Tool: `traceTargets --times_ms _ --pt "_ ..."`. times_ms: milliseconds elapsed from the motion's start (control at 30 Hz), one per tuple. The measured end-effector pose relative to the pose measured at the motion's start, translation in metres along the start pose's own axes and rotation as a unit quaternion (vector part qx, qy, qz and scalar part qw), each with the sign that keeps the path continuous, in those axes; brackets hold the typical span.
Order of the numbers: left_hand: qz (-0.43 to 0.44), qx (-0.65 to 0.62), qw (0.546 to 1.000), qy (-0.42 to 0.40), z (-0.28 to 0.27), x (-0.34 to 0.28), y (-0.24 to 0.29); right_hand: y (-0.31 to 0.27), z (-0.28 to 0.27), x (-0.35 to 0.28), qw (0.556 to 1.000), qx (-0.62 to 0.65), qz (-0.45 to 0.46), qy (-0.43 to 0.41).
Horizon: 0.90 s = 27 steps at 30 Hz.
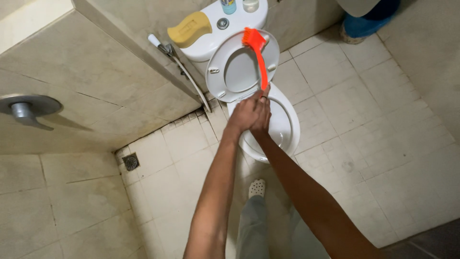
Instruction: The person squirts a cleaning liquid into the toilet bowl and then scrubs the inside of the bowl and the underside of the seat with a red toilet brush. The person is kneeling on the floor during the task.
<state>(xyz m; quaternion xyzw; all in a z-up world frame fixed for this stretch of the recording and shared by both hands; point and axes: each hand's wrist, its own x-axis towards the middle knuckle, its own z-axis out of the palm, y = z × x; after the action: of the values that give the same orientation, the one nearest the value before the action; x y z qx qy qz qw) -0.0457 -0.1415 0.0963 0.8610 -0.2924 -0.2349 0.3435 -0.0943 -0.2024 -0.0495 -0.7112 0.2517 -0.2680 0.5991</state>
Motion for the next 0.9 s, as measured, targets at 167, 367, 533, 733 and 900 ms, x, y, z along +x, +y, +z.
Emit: traceTargets --times_ms 167,367,533,733,900 --pt "-0.049 -0.039 0.998 -0.031 0.007 0.006 0.002 0.243 0.064 0.021 0.932 0.361 0.032 -0.021" --pt "-0.024 -0.026 0.999 0.008 -0.007 -0.005 -0.006 0.117 0.062 -0.005 0.716 0.691 0.074 -0.066" --pt "-0.031 -0.037 0.998 0.027 0.000 -0.003 -0.020 -0.009 0.023 -0.017 0.996 -0.083 0.034 0.020" --pt "0.006 -0.048 0.998 0.034 0.009 -0.010 0.007 0.114 0.022 -0.015 0.729 0.660 0.174 -0.056" --pt "-0.056 -0.086 0.995 0.008 0.006 -0.006 0.020 0.223 0.062 0.003 0.639 0.749 0.137 -0.107"
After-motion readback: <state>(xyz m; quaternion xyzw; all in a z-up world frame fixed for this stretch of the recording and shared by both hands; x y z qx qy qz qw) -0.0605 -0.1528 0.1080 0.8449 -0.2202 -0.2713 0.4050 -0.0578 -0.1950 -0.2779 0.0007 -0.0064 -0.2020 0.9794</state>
